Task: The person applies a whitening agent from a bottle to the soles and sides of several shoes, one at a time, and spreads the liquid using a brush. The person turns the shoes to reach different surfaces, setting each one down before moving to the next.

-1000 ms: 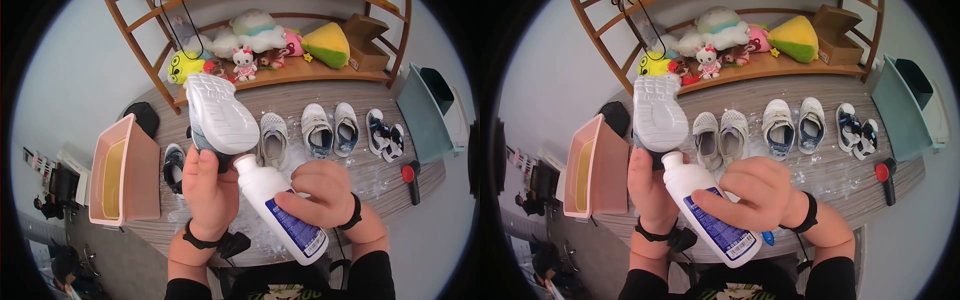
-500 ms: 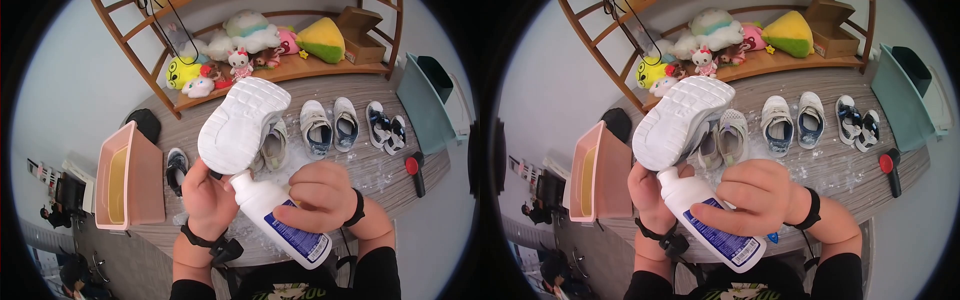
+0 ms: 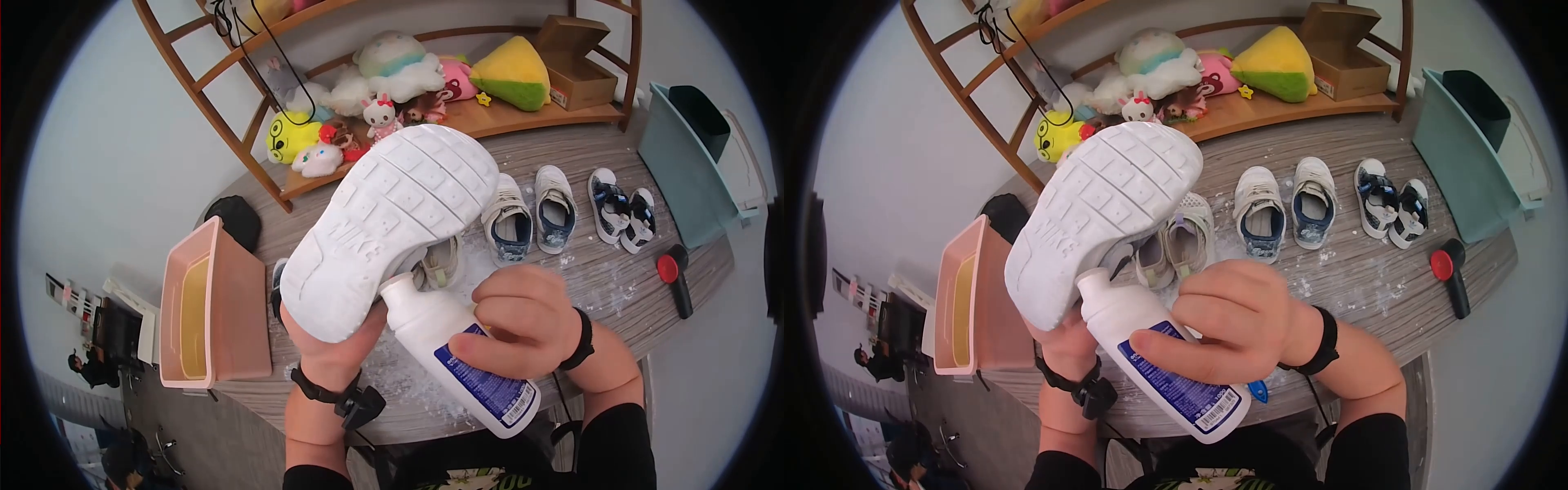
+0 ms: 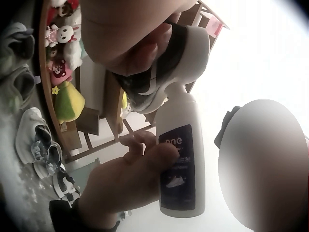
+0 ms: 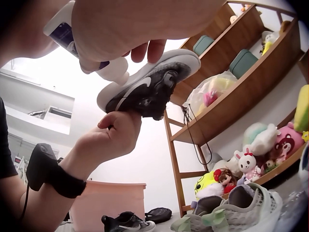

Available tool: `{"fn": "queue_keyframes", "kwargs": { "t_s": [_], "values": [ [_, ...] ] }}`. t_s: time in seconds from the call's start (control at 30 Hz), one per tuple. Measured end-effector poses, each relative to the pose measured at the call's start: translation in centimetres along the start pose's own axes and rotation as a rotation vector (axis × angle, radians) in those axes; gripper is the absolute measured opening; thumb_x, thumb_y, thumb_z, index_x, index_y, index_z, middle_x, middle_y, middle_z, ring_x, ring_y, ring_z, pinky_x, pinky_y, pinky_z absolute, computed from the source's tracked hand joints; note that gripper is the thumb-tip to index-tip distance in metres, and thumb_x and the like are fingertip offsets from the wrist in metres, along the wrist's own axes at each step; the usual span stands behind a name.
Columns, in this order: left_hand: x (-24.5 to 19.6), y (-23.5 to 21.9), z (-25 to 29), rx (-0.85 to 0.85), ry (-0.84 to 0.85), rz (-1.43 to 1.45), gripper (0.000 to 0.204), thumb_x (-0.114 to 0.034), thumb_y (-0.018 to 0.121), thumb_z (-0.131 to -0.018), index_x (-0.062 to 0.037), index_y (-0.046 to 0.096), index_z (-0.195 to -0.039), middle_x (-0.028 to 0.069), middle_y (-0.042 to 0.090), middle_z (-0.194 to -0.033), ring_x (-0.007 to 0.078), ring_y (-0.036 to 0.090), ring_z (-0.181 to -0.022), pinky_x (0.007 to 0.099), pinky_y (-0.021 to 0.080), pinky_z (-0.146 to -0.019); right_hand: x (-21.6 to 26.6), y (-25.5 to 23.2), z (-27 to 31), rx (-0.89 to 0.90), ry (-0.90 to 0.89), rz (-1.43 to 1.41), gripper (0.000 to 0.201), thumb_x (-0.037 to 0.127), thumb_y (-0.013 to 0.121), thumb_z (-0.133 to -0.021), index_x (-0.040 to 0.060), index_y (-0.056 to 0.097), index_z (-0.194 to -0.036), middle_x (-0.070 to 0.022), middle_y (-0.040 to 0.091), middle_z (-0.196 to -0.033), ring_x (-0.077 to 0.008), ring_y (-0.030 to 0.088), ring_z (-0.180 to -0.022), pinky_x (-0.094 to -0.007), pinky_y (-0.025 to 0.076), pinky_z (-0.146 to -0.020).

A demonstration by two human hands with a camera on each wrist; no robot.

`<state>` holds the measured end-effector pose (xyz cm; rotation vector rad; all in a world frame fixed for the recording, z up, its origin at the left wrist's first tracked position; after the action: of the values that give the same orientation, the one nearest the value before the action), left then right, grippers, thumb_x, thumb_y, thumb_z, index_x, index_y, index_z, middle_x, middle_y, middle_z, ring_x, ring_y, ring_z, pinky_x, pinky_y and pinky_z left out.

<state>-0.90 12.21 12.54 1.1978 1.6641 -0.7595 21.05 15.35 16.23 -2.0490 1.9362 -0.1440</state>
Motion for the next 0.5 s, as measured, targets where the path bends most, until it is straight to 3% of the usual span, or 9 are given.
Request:
{"fn": "queue_keyframes", "kwargs": {
  "t_s": [0.03,0.07,0.13,0.27,0.33,0.4,0.5],
  "values": [
    [0.2,0.0,0.0,0.008,0.021,-0.029,0.053,-0.026,0.054,-0.095,-0.0036,0.044,-0.142,0.0116,0.057,-0.138,0.0266,0.054,-0.127,0.0386,0.045,-0.106,-0.1,-0.1,0.0,-0.008,0.001,0.003,0.045,0.016,0.070,-0.062,0.0180,0.074,-0.107,0.0006,0.053,-0.086,-0.0158,0.057,-0.071,-0.0247,0.042,-0.051],
    [0.8,-0.2,0.0,0.016,-0.036,0.317,0.052,-0.029,0.048,-0.100,-0.0039,0.041,-0.145,0.0137,0.055,-0.140,0.0280,0.053,-0.128,0.0414,0.045,-0.107,-0.1,-0.2,0.0,-0.015,0.001,0.005,0.045,0.015,0.070,-0.063,0.0178,0.074,-0.107,0.0007,0.053,-0.086,-0.0158,0.057,-0.071,-0.0248,0.042,-0.051],
    [1.4,0.0,0.0,0.032,-0.130,0.705,0.052,-0.032,0.044,-0.104,-0.0044,0.038,-0.148,0.0152,0.052,-0.142,0.0289,0.051,-0.130,0.0439,0.045,-0.109,-0.2,-0.4,-0.1,-0.013,0.005,0.011,0.045,0.015,0.070,-0.063,0.0172,0.074,-0.107,0.0006,0.053,-0.086,-0.0158,0.057,-0.071,-0.0249,0.042,-0.051],
    [1.4,1.4,-0.5,0.072,-0.269,0.878,0.053,-0.030,0.050,-0.102,-0.0054,0.039,-0.148,0.0127,0.050,-0.146,0.0269,0.050,-0.132,0.0423,0.042,-0.111,-0.5,-0.9,-0.4,-0.012,-0.004,0.053,0.045,0.014,0.070,-0.064,0.0161,0.073,-0.109,0.0003,0.053,-0.086,-0.0160,0.057,-0.071,-0.0252,0.042,-0.051],
    [1.0,0.5,-0.5,0.055,-0.109,0.283,0.057,-0.030,0.058,-0.091,-0.0104,0.045,-0.143,0.0077,0.053,-0.142,0.0248,0.051,-0.130,0.0401,0.041,-0.110,-0.6,-1.0,-0.4,-0.012,-0.012,0.067,0.046,0.013,0.070,-0.064,0.0159,0.073,-0.110,0.0002,0.054,-0.085,-0.0160,0.057,-0.070,-0.0255,0.042,-0.051],
    [-0.4,0.0,0.0,0.000,0.292,-0.989,0.065,-0.032,0.072,-0.071,-0.0199,0.058,-0.134,-0.0010,0.061,-0.133,0.0215,0.055,-0.125,0.0365,0.042,-0.106,-0.6,-1.1,-0.3,-0.003,-0.017,0.069,0.047,0.012,0.070,-0.065,0.0160,0.072,-0.111,0.0001,0.054,-0.085,-0.0160,0.057,-0.070,-0.0257,0.042,-0.051],
    [-1.7,0.7,0.0,0.018,0.431,-1.363,0.062,-0.032,0.072,-0.067,-0.0241,0.064,-0.128,-0.0022,0.063,-0.130,0.0240,0.056,-0.123,0.0369,0.043,-0.105,-0.7,-1.2,-0.3,-0.003,-0.013,0.069,0.047,0.011,0.070,-0.065,0.0161,0.072,-0.112,0.0001,0.054,-0.085,-0.0161,0.057,-0.070,-0.0258,0.042,-0.051]
  ]
}}
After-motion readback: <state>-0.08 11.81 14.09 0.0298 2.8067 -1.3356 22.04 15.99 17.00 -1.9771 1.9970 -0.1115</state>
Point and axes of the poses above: each hand's wrist, its own z-axis away from the middle knuckle, its own y-axis out of the palm, x = y × z, the point moved 6 cm from there along -z, towards the middle knuckle
